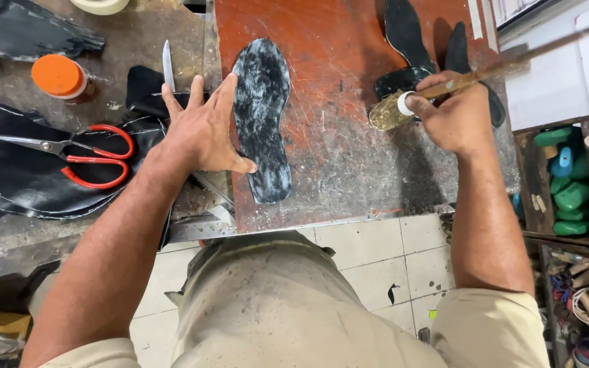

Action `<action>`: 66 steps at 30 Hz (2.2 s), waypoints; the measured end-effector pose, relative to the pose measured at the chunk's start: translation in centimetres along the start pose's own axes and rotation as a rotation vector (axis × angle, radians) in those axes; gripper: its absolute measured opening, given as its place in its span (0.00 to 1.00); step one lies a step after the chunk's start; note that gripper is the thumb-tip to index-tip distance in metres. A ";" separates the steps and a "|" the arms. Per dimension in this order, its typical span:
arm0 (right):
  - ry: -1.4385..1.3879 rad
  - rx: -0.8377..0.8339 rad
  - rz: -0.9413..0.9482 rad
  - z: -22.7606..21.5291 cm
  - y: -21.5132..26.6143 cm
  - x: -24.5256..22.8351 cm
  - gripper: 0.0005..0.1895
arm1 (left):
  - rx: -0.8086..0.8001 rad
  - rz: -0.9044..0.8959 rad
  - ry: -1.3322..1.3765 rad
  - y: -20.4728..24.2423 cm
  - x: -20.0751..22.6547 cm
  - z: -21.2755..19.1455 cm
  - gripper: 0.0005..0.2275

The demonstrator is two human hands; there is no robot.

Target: The person applies glue to the sole of a pink high-heeled shoe using a brush. They then move to a workbench and apply glue to black shoe insoles and the bottom of a black shoe sole.

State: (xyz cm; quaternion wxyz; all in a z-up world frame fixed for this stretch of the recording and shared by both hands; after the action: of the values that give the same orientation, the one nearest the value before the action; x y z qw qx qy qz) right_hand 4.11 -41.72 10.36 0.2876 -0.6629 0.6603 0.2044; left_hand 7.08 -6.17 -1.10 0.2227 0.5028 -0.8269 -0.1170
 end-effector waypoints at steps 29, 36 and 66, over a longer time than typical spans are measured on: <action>-0.316 0.149 -0.137 -1.7 -0.8 1.5 0.10 | 0.073 0.004 0.039 0.2 -0.4 -0.1 0.67; -0.423 0.204 -0.257 -4.2 -1.5 3.0 0.12 | 0.061 -0.007 0.036 0.2 -0.5 -0.1 0.68; -0.455 0.039 -0.022 -1.6 2.3 -0.1 0.11 | 0.028 0.024 0.032 0.4 0.2 -0.2 0.67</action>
State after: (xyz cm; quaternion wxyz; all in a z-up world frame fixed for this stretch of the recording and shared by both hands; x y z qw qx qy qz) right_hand 1.65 -42.61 11.42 0.4443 -0.6013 0.5749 0.3326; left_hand 6.80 -6.13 -0.72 0.2302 0.4980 -0.8307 -0.0947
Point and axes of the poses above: each hand's wrist, its own y-axis away from the middle knuckle, its own z-axis out of the palm, x = y × z, the point moved 10 cm from there along -y, towards the middle knuckle, and after that the axes turned 10 degrees about -y, right-handed, at the moved point
